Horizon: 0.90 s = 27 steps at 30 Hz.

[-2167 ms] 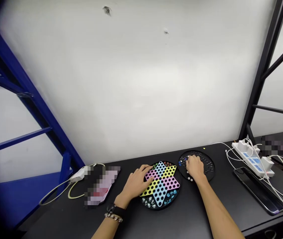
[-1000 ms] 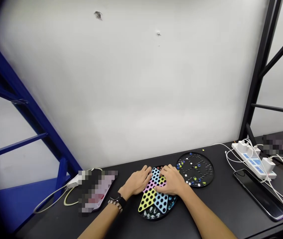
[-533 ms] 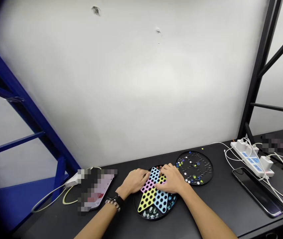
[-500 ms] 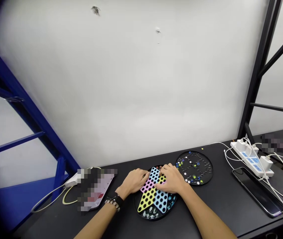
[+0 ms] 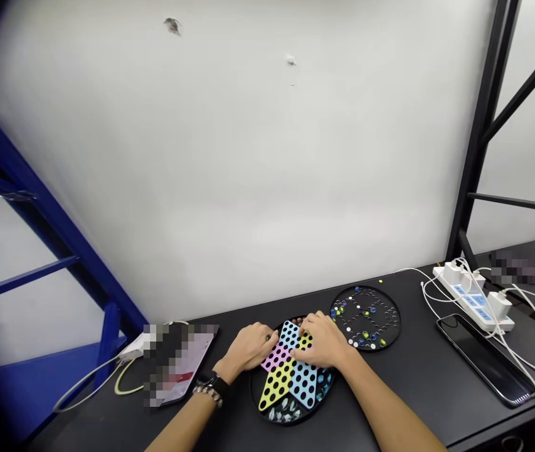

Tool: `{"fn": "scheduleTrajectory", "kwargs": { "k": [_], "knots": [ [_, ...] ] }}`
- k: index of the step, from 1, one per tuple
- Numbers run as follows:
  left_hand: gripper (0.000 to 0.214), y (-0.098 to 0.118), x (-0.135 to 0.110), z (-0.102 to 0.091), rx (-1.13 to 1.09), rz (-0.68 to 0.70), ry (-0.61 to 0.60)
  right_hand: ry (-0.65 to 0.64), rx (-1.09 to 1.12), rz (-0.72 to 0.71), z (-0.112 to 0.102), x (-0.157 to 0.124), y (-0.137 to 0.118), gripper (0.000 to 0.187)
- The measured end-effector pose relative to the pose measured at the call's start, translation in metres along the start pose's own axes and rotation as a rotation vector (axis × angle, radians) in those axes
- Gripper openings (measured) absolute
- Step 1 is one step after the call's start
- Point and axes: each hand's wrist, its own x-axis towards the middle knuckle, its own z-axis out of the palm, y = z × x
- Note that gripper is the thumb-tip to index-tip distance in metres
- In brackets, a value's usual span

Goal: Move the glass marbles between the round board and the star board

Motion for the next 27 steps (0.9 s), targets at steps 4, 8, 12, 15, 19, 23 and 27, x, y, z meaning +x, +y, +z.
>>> {"fn": "scheduleTrajectory", "kwargs": {
  "k": [4, 8, 12, 15, 19, 23, 27],
  "knots": [
    [0.046, -0.0003, 0.0018, -0.0005, 0.0, -0.004, -0.006, -0.009, -0.003, 0.0, -0.0012, 0.0003, -0.0012, 0.026],
    [0.042, 0.0, 0.0029, -0.0005, -0.008, -0.025, -0.012, -0.025, -0.008, 0.006, -0.002, 0.0001, -0.0017, 0.027],
    [0.043, 0.0008, 0.0004, -0.0014, -0.035, -0.054, -0.01, -0.016, 0.003, 0.017, -0.0024, -0.0004, -0.0015, 0.026],
    [0.045, 0.0008, -0.002, -0.001, -0.054, -0.061, -0.005, -0.013, 0.019, 0.029, -0.0039, -0.0007, -0.0027, 0.026],
    [0.044, -0.0004, -0.0031, 0.0008, -0.052, -0.059, 0.009, -0.007, 0.038, 0.038, -0.0056, -0.0011, -0.0048, 0.025],
    [0.042, 0.0003, -0.0025, 0.0015, -0.017, -0.081, 0.027, 0.006, 0.046, 0.061, -0.0044, -0.0014, -0.0037, 0.028],
    [0.037, 0.0028, -0.0018, 0.0006, 0.026, -0.089, 0.034, 0.002, 0.026, 0.048, -0.0028, -0.0015, -0.0016, 0.028]
  ]
}}
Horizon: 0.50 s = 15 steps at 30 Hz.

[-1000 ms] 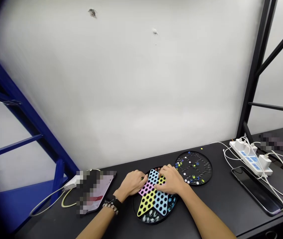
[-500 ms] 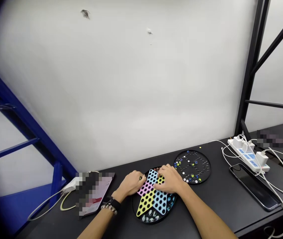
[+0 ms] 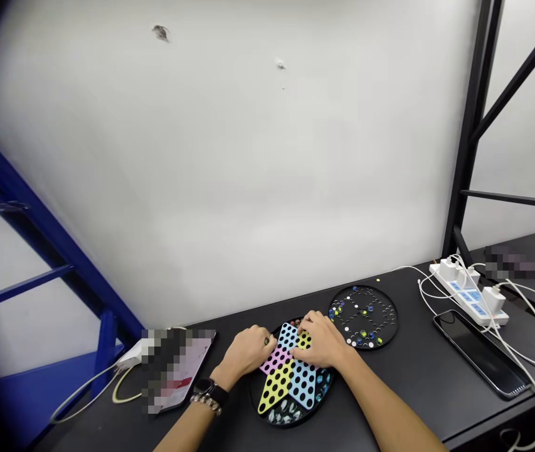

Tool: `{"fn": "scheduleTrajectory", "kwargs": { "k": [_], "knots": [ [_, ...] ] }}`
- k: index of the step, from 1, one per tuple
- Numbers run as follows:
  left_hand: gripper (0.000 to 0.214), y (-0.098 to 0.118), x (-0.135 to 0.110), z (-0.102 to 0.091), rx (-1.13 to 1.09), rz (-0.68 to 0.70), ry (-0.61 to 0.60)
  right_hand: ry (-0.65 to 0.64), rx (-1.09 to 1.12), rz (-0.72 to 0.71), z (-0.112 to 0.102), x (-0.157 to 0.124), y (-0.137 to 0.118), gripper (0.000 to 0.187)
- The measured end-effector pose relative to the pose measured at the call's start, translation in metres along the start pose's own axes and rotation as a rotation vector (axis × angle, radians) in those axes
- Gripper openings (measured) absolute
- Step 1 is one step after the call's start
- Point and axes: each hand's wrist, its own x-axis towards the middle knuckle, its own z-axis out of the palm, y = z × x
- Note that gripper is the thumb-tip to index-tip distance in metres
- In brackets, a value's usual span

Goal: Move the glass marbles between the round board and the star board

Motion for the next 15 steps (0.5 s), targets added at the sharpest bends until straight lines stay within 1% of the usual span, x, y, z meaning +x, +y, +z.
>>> {"fn": "scheduleTrajectory", "kwargs": {
  "k": [7, 15],
  "knots": [
    [0.04, 0.0011, -0.0029, -0.003, -0.003, -0.006, 0.002, 0.025, 0.026, 0.004, 0.0012, -0.0015, -0.0002, 0.031],
    [0.037, -0.0002, -0.0054, -0.0085, -0.078, -0.024, 0.081, 0.052, 0.066, 0.001, 0.0011, -0.0022, -0.0025, 0.031]
  ]
}}
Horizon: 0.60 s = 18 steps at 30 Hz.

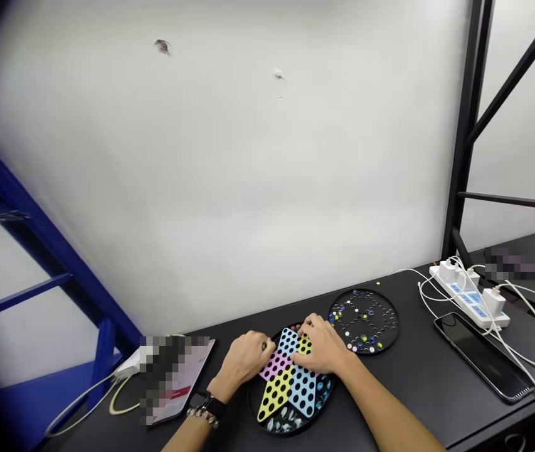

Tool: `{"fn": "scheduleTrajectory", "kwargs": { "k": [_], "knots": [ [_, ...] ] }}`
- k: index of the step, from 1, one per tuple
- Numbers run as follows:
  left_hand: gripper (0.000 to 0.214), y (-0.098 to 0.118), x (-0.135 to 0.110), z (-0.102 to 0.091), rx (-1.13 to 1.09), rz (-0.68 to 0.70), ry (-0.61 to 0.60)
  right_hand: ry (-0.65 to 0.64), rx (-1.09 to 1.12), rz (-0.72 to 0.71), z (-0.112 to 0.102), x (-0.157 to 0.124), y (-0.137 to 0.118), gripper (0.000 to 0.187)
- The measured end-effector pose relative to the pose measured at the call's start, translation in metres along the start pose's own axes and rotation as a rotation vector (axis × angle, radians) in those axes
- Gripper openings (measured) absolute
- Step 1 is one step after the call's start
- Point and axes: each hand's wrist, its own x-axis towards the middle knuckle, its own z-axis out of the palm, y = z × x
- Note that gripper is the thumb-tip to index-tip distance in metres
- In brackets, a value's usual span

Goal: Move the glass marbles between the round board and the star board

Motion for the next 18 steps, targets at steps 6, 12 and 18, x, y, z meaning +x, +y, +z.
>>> {"fn": "scheduleTrajectory", "kwargs": {
  "k": [6, 12, 18],
  "knots": [
    [0.045, 0.024, 0.01, -0.02, -0.147, -0.011, 0.139, 0.345, 0.237, 0.19, -0.004, 0.012, -0.008, 0.031],
    [0.042, 0.097, 0.031, -0.026, -0.272, 0.124, 0.185, 0.051, 1.153, 0.643, -0.003, 0.022, -0.006, 0.068],
    [0.038, 0.134, 0.041, -0.013, -0.209, 0.282, 0.089, 0.278, 1.215, 0.703, 0.0, 0.021, 0.007, 0.054]
  ]
}}
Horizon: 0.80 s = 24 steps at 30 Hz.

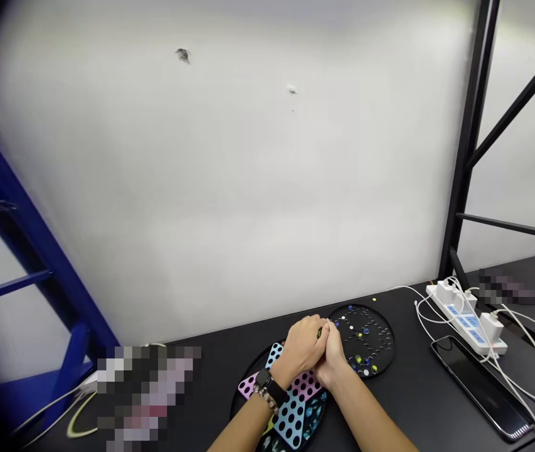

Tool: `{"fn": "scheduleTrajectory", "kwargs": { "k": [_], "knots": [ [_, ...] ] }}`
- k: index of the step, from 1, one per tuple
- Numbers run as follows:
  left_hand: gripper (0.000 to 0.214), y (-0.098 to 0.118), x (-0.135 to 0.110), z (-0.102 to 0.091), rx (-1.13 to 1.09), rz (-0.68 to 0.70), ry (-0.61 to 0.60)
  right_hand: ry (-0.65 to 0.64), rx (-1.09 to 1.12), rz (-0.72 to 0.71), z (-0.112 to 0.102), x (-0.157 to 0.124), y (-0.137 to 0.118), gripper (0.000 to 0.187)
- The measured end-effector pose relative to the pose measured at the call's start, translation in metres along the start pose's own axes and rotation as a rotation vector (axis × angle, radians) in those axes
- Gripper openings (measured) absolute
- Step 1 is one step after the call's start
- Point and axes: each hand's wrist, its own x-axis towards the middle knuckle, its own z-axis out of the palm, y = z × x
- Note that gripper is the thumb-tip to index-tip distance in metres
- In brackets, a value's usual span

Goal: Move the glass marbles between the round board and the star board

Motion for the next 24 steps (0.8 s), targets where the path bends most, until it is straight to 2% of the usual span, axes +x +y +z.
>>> {"fn": "scheduleTrajectory", "kwargs": {
  "k": [4, 7, 9, 11, 13, 15, 17, 20, 24],
  "knots": [
    [0.03, 0.003, -0.002, 0.003, -0.017, 0.05, -0.004, 0.027, -0.027, -0.156, -0.012, 0.015, -0.003, 0.045],
    [0.03, -0.003, -0.007, 0.001, -0.091, 0.099, 0.03, 0.05, 0.041, -0.149, -0.024, 0.024, -0.011, 0.035],
    [0.037, -0.013, -0.013, -0.001, -0.18, 0.116, 0.031, 0.116, -0.027, -0.165, -0.035, 0.027, -0.018, 0.033],
    [0.042, -0.031, -0.019, -0.003, -0.254, 0.088, -0.034, 0.224, -0.304, -0.294, -0.047, 0.026, -0.025, 0.034],
    [0.045, -0.053, -0.027, -0.002, -0.249, 0.029, -0.141, 0.335, -0.748, -0.437, -0.059, 0.023, -0.03, 0.033],
    [0.047, -0.073, -0.036, 0.0, -0.212, -0.008, -0.207, 0.393, -1.176, -0.467, -0.067, 0.02, -0.03, 0.029],
    [0.049, -0.087, -0.045, 0.001, -0.193, -0.013, -0.216, 0.402, -1.456, -0.436, -0.071, 0.019, -0.027, 0.025],
    [0.051, -0.093, -0.053, 0.002, -0.158, 0.0, -0.202, 0.399, -1.643, -0.462, -0.07, 0.018, -0.02, 0.022],
    [0.048, -0.092, -0.053, -0.003, -0.049, -0.043, -0.197, 0.406, -1.673, -0.513, -0.066, 0.016, -0.018, 0.022]
  ]
}}
